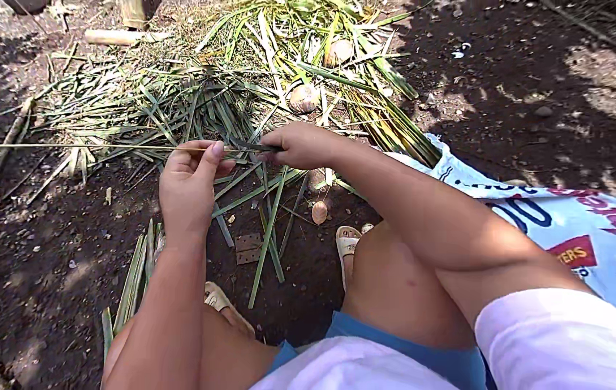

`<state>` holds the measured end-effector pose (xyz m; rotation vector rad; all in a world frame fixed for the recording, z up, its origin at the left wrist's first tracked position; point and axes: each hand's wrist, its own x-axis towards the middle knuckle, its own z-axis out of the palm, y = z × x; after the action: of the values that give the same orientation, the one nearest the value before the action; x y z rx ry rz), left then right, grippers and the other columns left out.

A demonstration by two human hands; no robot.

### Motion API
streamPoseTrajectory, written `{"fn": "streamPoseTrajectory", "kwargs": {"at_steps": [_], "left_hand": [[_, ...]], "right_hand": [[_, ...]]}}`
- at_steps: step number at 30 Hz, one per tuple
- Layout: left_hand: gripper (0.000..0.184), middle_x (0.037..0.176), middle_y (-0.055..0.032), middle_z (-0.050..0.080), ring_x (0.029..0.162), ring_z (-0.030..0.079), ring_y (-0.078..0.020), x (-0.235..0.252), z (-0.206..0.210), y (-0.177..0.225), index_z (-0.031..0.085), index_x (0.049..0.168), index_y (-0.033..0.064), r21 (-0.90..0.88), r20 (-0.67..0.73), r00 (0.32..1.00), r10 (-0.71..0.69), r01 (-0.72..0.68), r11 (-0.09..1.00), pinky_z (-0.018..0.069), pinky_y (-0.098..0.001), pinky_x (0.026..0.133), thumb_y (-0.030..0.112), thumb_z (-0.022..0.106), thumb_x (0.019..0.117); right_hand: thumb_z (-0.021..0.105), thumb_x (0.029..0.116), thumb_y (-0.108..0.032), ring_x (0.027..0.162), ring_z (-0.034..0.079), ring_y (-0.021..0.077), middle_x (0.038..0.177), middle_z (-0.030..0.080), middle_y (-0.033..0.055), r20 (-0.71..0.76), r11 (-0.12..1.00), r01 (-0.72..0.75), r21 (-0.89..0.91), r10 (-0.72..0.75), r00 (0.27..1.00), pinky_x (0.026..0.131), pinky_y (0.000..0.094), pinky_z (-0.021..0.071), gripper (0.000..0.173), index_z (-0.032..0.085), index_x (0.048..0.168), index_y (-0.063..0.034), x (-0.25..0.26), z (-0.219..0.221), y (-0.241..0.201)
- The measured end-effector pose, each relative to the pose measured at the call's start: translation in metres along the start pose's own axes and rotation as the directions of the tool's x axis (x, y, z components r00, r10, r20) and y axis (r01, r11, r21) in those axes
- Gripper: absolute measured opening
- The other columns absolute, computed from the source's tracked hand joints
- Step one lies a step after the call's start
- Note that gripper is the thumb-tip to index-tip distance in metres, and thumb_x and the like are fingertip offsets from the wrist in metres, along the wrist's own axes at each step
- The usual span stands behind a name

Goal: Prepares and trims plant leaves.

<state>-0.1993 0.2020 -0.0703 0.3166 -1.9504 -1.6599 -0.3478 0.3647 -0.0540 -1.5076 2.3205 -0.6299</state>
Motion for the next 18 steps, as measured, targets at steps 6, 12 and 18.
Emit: {"fn": "streamPoseTrajectory", "kwargs": {"at_steps": [6, 12, 18], "left_hand": [[0.053, 0.125, -0.0023, 0.069, 0.106, 0.071, -0.0131, -0.003, 0.016, 0.013, 0.053, 0.14, 0.0097, 0.09, 0.315, 0.936, 0.158, -0.195, 0.977, 0.0616, -0.0322, 0.088, 0.037, 0.068, 0.0975], [0.045, 0.122, -0.0054, 0.069, 0.103, 0.069, -0.0094, -0.003, 0.002, -0.002, 0.059, 0.129, -0.0003, 0.194, 0.387, 0.911, 0.145, -0.234, 0.953, 0.06, -0.0287, 0.084, 0.036, 0.059, 0.1025], [0.038, 0.121, -0.0034, 0.067, 0.103, 0.068, -0.0077, -0.004, -0.025, 0.009, 0.056, 0.128, -0.0046, 0.278, 0.348, 0.937, 0.02, -0.124, 0.953, 0.0597, -0.0276, 0.081, 0.026, 0.054, 0.1052]], "right_hand": [[0.049, 0.1093, -0.021, 0.065, 0.059, 0.0103, 0.083, 0.067, 0.0031, -0.637, 0.946, -0.101, 0.307, 0.283, 0.717, 0.064, 0.0307, 0.052, 0.03, 0.058, 0.132, -0.0048, -0.106, -0.058, 0.054], [0.041, 0.1111, -0.025, 0.051, 0.051, 0.009, 0.085, 0.065, 0.0061, -0.535, 0.508, -0.173, 0.844, 0.821, -0.201, 0.051, 0.0277, 0.047, 0.034, 0.046, 0.135, -0.0013, -0.302, 0.047, 0.166], [0.037, 0.1124, -0.023, 0.06, 0.055, 0.0142, 0.094, 0.06, 0.0138, -0.007, 0.038, 0.048, 0.998, 0.852, -0.524, 0.058, 0.031, 0.0487, 0.038, 0.041, 0.142, 0.0012, -0.394, 0.158, 0.224]]}}
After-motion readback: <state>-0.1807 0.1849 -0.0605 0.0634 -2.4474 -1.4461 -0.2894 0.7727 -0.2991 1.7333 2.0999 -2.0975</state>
